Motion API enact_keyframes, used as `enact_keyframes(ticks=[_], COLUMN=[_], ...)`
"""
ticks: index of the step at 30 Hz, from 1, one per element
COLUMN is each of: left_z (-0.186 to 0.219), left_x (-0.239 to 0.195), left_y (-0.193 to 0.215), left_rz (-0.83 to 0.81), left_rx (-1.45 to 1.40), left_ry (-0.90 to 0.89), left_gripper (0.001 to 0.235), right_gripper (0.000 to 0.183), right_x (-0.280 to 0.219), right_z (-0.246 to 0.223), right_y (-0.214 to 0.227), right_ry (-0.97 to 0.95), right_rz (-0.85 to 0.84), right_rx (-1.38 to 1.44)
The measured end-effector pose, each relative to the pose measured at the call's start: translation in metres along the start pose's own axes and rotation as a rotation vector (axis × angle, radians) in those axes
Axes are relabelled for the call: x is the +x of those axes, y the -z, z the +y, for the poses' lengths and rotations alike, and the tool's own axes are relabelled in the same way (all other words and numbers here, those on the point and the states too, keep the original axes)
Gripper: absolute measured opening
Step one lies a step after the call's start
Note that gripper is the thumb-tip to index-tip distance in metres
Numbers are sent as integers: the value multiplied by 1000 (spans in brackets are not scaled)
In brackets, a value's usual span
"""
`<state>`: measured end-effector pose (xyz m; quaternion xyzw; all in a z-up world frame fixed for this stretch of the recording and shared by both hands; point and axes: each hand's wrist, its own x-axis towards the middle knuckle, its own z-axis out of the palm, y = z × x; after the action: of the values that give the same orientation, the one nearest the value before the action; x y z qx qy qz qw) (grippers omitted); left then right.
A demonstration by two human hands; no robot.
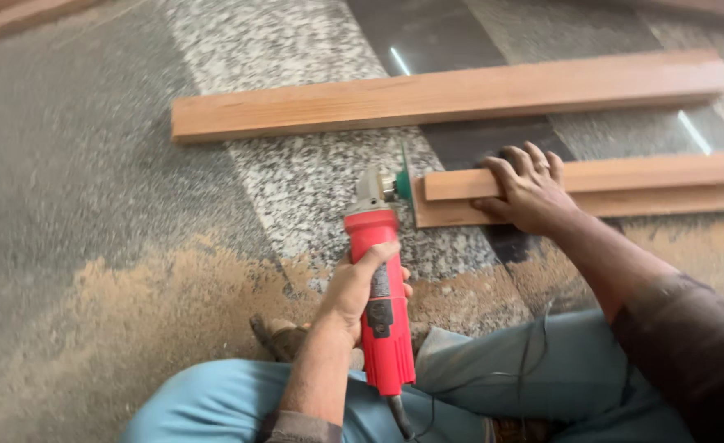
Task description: The person uses a red angle grinder with a sanding disc to smooth the surface of wooden planks placed on a tiled floor. The person moves the tool along the length of the planks, generating sawdust.
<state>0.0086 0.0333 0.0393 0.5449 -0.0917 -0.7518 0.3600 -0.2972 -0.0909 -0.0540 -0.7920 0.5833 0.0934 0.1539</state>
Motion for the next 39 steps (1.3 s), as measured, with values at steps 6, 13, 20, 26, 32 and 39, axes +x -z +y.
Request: enact_keyframes(ticks=[6, 13, 20, 26, 32, 39], left_z=[-16, -21, -21, -22, -23, -24], left_x=[12, 21, 22, 18, 13, 7], left_y=[3, 1, 5, 5, 6, 6], left_rz=[54, 106, 73, 80, 85, 89], left_rx=[127, 203, 240, 211, 228, 243], left_ry=[71, 115, 156, 140, 163, 172], left_gripper=[50, 55, 56, 54, 54, 54], right_gripper=[79, 80, 80, 79, 80, 79], right_x=[1, -3, -2, -2, -2, -1], right_z=[3, -5, -6, -6, -4, -4], right_y=[-8, 3, 2, 2, -1, -2], right_ry=[11, -27, -47, -52, -37, -30], right_rz=[69, 35, 4, -9, 19, 29], right_rx=[71, 103, 105, 106, 102, 115])
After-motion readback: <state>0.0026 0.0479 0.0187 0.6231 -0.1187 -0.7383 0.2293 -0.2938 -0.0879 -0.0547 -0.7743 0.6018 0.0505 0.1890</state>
